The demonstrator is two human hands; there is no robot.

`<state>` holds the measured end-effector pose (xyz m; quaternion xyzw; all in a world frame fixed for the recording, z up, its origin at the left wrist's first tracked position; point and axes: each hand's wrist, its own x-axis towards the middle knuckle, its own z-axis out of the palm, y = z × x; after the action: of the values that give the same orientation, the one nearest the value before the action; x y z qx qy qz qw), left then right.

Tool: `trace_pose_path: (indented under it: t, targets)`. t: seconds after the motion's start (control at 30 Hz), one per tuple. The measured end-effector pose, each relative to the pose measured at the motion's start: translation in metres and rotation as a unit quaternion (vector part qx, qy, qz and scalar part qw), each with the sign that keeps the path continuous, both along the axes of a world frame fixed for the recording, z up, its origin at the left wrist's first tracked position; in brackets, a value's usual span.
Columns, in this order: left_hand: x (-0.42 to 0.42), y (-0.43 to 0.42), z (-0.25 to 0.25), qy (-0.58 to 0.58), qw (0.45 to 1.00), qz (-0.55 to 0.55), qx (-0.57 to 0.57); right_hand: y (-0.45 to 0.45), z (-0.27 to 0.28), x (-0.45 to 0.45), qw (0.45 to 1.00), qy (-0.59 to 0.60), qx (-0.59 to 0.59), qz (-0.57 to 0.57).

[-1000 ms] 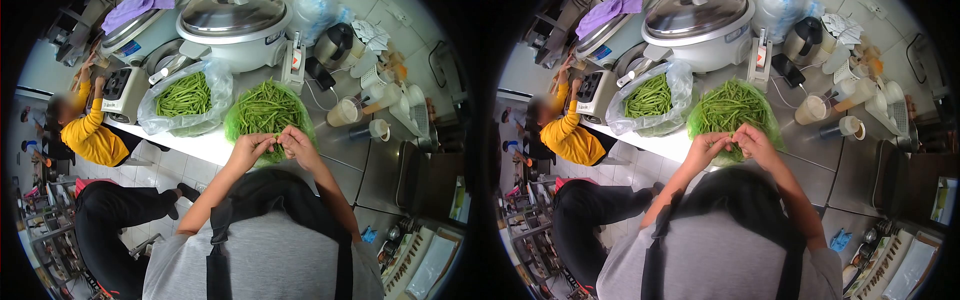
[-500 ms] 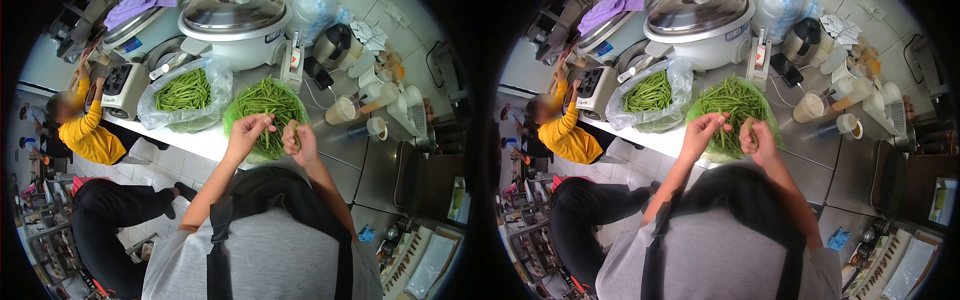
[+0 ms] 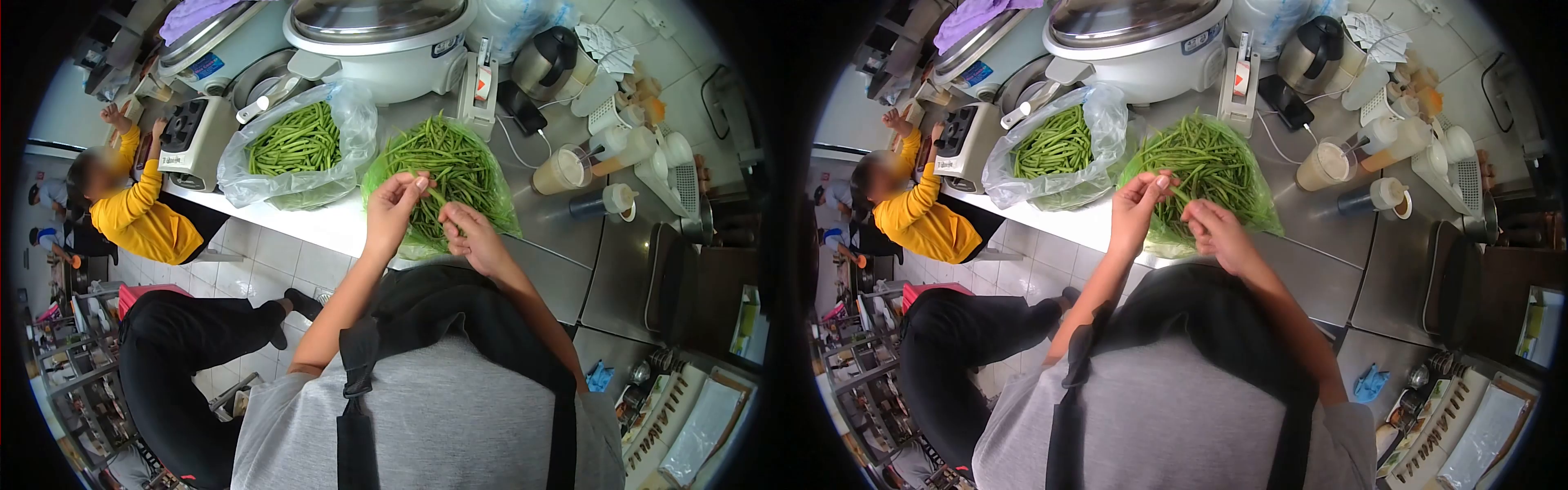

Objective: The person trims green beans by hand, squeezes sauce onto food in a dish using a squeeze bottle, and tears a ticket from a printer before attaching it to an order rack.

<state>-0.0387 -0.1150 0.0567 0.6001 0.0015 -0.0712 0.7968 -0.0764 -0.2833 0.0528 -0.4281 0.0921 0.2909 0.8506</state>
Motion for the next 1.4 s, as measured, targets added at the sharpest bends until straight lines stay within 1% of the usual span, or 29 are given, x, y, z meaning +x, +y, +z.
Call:
trace_pose_path:
  t: [0.07,0.1,0.17,0.23,0.27,0.37,0.43,0.47,0.5,0.57,0.6,0.63,0.67,0.7,0.73,0.77,0.83,0.9,0.97,1.03,1.07,1.13,1.23,1.27,1.33,1.37,1.4]
  targets:
    - [-0.009,-0.002,-0.002,-0.111,0.987,0.039,0.109,0.0,-0.005,0.004,0.994,0.031,0.071,-0.083]
    - [-0.014,-0.004,-0.003,-0.165,0.971,0.058,0.163,-0.001,-0.008,0.007,0.99,0.046,0.086,-0.1]
    - [-0.02,-0.008,0.001,-0.225,0.949,0.066,0.209,0.0,-0.009,0.014,0.981,0.075,0.118,-0.133]
    - [-0.02,-0.009,0.004,-0.278,0.927,0.063,0.245,0.004,-0.002,0.016,0.981,0.094,0.106,-0.136]
    - [-0.018,-0.008,0.008,-0.302,0.917,0.076,0.249,0.006,0.002,0.018,0.98,0.103,0.1,-0.136]
    - [-0.006,0.013,0.031,-0.369,0.882,0.129,0.263,-0.002,-0.004,0.025,0.977,0.093,0.141,-0.129]
    - [0.01,0.04,0.038,-0.355,0.846,0.257,0.305,-0.014,-0.005,0.034,0.978,0.073,0.126,-0.15]
    - [0.02,0.055,0.048,-0.335,0.829,0.29,0.341,-0.021,-0.006,0.04,0.978,0.063,0.118,-0.16]
    - [0.029,0.071,0.056,-0.314,0.809,0.323,0.376,-0.028,-0.009,0.046,0.985,0.04,0.071,-0.152]
    - [0.045,0.101,0.058,-0.214,0.799,0.323,0.46,-0.042,-0.023,0.061,0.99,-0.009,-0.024,-0.136]
    - [0.047,0.106,0.06,-0.232,0.772,0.33,0.491,-0.05,-0.034,0.07,0.978,-0.05,-0.156,-0.131]
    - [0.049,0.108,0.063,-0.25,0.744,0.336,0.521,-0.046,-0.032,0.075,0.933,-0.162,-0.292,-0.137]
    - [0.051,0.108,0.065,-0.268,0.715,0.341,0.549,-0.041,-0.03,0.078,0.856,-0.266,-0.42,-0.14]
    - [0.051,0.103,0.064,-0.296,0.72,0.328,0.535,-0.038,-0.028,0.081,0.751,-0.361,-0.535,-0.138]
    - [0.049,0.094,0.059,-0.323,0.725,0.315,0.521,-0.039,-0.023,0.083,0.731,-0.338,-0.587,-0.083]
    - [0.046,0.083,0.053,-0.348,0.728,0.303,0.507,-0.04,-0.024,0.085,0.724,-0.34,-0.595,-0.076]
    - [0.039,0.056,0.036,-0.358,0.771,0.221,0.478,-0.04,-0.025,0.089,0.709,-0.347,-0.612,-0.061]
    - [0.033,0.022,0.037,-0.332,0.804,0.147,0.471,-0.04,-0.017,0.088,0.702,-0.353,-0.616,-0.052]
    - [0.035,-0.001,0.03,-0.336,0.815,0.089,0.463,-0.041,-0.006,0.082,0.691,-0.368,-0.62,-0.055]
    - [0.041,-0.014,0.018,-0.358,0.798,0.06,0.481,-0.041,0.007,0.074,0.673,-0.397,-0.62,-0.072]
    - [0.044,-0.018,0.014,-0.369,0.789,0.045,0.489,-0.042,0.013,0.07,0.674,-0.395,-0.619,-0.079]
    - [0.048,-0.019,0.012,-0.369,0.797,0.025,0.478,-0.045,0.025,0.062,0.677,-0.389,-0.617,-0.096]
    - [0.044,-0.024,0.023,-0.348,0.812,0.019,0.467,-0.05,0.039,0.052,0.735,-0.338,-0.577,-0.109]
    - [0.041,-0.025,0.027,-0.337,0.818,0.023,0.466,-0.052,0.036,0.05,0.762,-0.327,-0.546,-0.118]
    - [0.035,-0.027,0.028,-0.277,0.857,-0.006,0.434,-0.054,0.03,0.05,0.812,-0.305,-0.479,-0.134]
    - [0.034,-0.029,0.027,-0.248,0.875,-0.02,0.416,-0.053,0.031,0.048,0.889,-0.235,-0.366,-0.144]
    - [0.033,-0.031,0.023,-0.207,0.912,-0.04,0.352,-0.05,0.033,0.045,0.945,-0.161,-0.244,-0.15]
